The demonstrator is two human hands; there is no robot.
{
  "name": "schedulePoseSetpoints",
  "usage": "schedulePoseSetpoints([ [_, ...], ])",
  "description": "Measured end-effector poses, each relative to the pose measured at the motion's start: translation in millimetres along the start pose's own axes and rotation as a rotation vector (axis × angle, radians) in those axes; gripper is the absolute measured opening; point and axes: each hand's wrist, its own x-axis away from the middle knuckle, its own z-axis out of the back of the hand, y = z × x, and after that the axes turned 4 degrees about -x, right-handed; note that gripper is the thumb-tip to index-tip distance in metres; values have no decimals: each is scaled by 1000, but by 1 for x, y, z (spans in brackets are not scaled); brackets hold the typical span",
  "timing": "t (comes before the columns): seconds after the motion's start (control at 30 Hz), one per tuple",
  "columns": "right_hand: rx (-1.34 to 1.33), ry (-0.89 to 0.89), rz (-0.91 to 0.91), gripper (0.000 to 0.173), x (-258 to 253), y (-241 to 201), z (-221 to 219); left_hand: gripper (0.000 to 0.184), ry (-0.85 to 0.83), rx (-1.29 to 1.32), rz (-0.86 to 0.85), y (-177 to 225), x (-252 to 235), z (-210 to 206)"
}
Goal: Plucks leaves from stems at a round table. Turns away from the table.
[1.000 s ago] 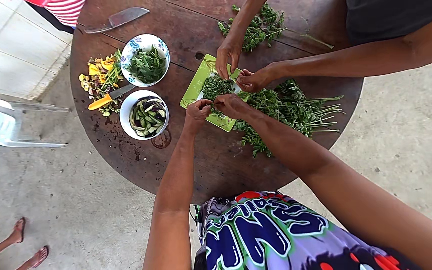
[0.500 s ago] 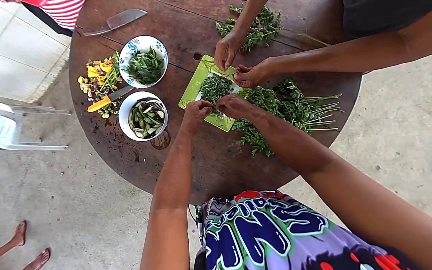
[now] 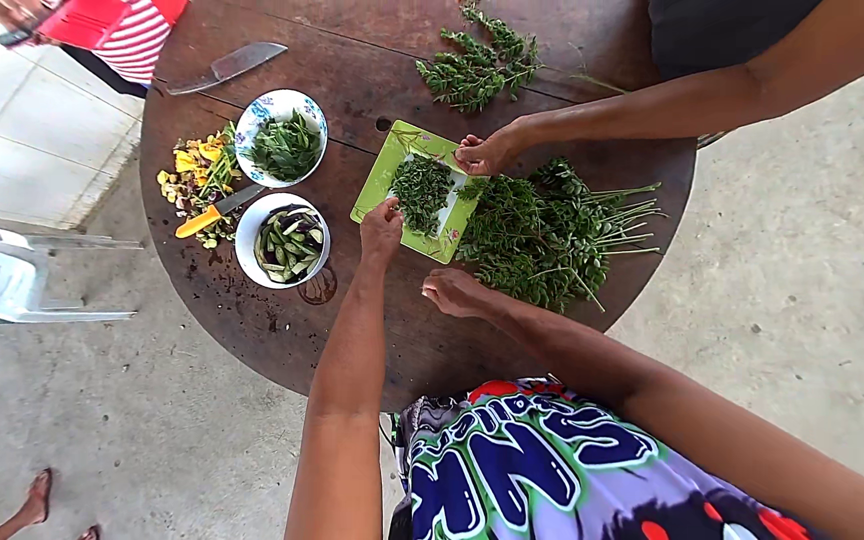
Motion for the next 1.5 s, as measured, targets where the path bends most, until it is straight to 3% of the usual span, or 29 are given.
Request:
schedulePoseSetpoints([
  [0.03, -4, -37, -4, 34, 1, -3, -3, 48, -54, -3, 13, -2, 2, 0],
  [0.1, -5, -125, -19, 51, 5, -9, -6, 46, -74, -49, 40, -2, 9, -1],
  [0.27, -72, 66, 36, 29, 37, -1, -4, 30, -2, -29, 10, -13, 52, -11],
  [0.33, -146, 71, 4, 44, 55, 15, -4, 30, -206, 96, 60, -29, 76, -26],
  [0.43, -164, 203, -98, 32, 92, 49, -6, 35, -501, 294, 306, -52, 106, -53],
  [0.47, -181, 232, -159, 36, 108, 55, -3, 38, -475, 356, 372, -59, 115, -60],
  [0.53, -236, 294, -298, 35, 142, 65, 6, 38, -220, 474, 403, -71, 131, -71],
  [0.6, -234, 486, -400, 34, 169, 80, 11, 35, 28, 536, 368, -79, 141, -75],
  [0.67, -153, 729, -450, 26, 188, 104, 13, 28, 117, 538, 339, -82, 149, -76],
  [0.73, -94, 813, -476, 26, 195, 128, 16, 25, 106, 485, 295, -79, 156, -75],
  [0.9, -27, 735, -474, 27, 179, 147, 17, 23, 38, 566, 269, -67, 162, -78],
  [1.17, 1, 873, -380, 35, 193, 121, 32, 20, 33, 572, 297, -79, 174, -72],
  [1.5, -24, 939, -471, 27, 198, 128, 48, 21, -14, 565, 352, -83, 182, -80],
])
